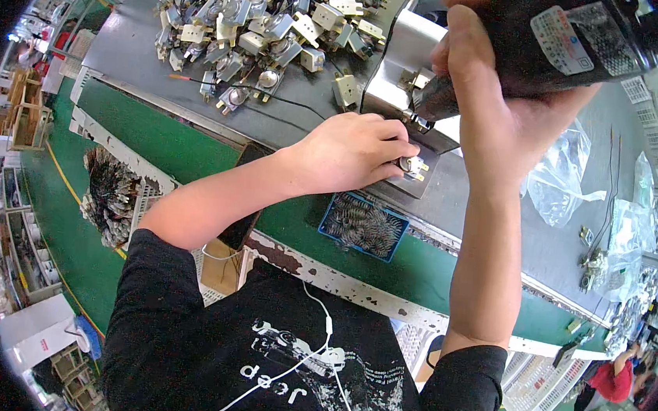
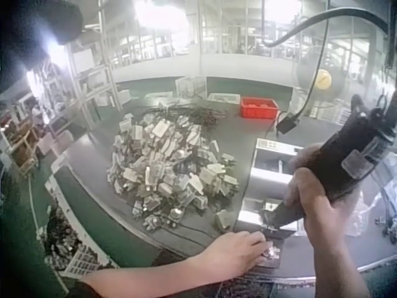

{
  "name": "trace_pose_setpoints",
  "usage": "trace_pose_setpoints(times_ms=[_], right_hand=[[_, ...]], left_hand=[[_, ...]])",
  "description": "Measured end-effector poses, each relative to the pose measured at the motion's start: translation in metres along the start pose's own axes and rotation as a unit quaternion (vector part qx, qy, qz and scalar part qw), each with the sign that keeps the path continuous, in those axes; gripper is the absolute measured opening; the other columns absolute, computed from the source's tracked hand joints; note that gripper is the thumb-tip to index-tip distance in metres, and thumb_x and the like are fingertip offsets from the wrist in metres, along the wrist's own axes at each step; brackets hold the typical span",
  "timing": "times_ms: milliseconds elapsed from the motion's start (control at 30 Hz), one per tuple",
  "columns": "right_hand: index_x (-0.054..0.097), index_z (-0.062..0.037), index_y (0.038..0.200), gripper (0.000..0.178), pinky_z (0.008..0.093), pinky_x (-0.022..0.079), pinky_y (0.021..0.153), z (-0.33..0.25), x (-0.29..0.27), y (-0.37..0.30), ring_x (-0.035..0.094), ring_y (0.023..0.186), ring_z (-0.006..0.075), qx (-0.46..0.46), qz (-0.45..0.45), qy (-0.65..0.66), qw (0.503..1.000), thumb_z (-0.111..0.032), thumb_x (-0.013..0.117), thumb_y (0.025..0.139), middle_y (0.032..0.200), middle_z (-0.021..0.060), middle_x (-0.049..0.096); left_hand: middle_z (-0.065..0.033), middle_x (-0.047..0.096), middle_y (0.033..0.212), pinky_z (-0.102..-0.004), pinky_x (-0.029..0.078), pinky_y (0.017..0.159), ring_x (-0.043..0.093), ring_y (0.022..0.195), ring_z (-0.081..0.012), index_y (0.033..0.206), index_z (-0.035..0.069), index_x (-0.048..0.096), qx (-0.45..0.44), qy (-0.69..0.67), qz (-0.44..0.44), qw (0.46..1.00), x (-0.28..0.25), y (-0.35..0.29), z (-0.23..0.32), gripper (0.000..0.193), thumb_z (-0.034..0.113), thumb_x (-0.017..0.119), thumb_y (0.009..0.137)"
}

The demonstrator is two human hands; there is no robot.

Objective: Assembling small electronic or mechanical components using an electric screwdriver on a factory production line.

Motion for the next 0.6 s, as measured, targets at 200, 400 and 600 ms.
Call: trace_pose_setpoints(times_ms=[200,400,600], right_hand=[[0.046,0.0034,0.114,0.033,0.0286,0.053,0.056,-0.004,0.01,0.002,0.063,0.059,0.0153,-0.01,0.046,-0.065,0.997,0.001,0.067,0.089,0.092,0.0178,0.07],[0.045,0.0039,0.12,0.04,0.0279,0.05,0.054,0.002,0.006,0.011,0.062,0.059,0.0154,0.041,-0.009,0.02,0.999,0.002,0.067,0.087,0.09,0.016,0.069],[0.045,0.0043,0.123,0.045,0.0279,0.051,0.055,0.012,0.004,0.021,0.062,0.06,0.0152,0.084,-0.001,0.019,0.996,0.002,0.069,0.086,0.087,0.014,0.069]], left_hand=[[-0.0038,0.059,0.1,-0.038,0.054,0.077,0.062,0.089,-0.0247,0.11,0.014,0.066,-0.009,0.011,-0.016,1.0,0.001,0.0,0.0,0.026,0.026,0.069,0.087],[-0.0038,0.059,0.098,-0.0374,0.053,0.076,0.062,0.088,-0.0245,0.11,0.013,0.066,0.012,0.022,0.0,1.0,0.001,0.0,0.0,0.028,0.025,0.07,0.086],[-0.0039,0.06,0.098,-0.0362,0.053,0.076,0.062,0.086,-0.0241,0.111,0.012,0.065,0.02,0.032,-0.003,0.999,0.001,0.001,0.001,0.029,0.025,0.07,0.085]])
Point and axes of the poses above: each hand's wrist, its own y-axis towards the middle knuckle, its own x-axis out of the palm, z = x × y, the point moved 5 cm from there along y, towards the middle knuckle
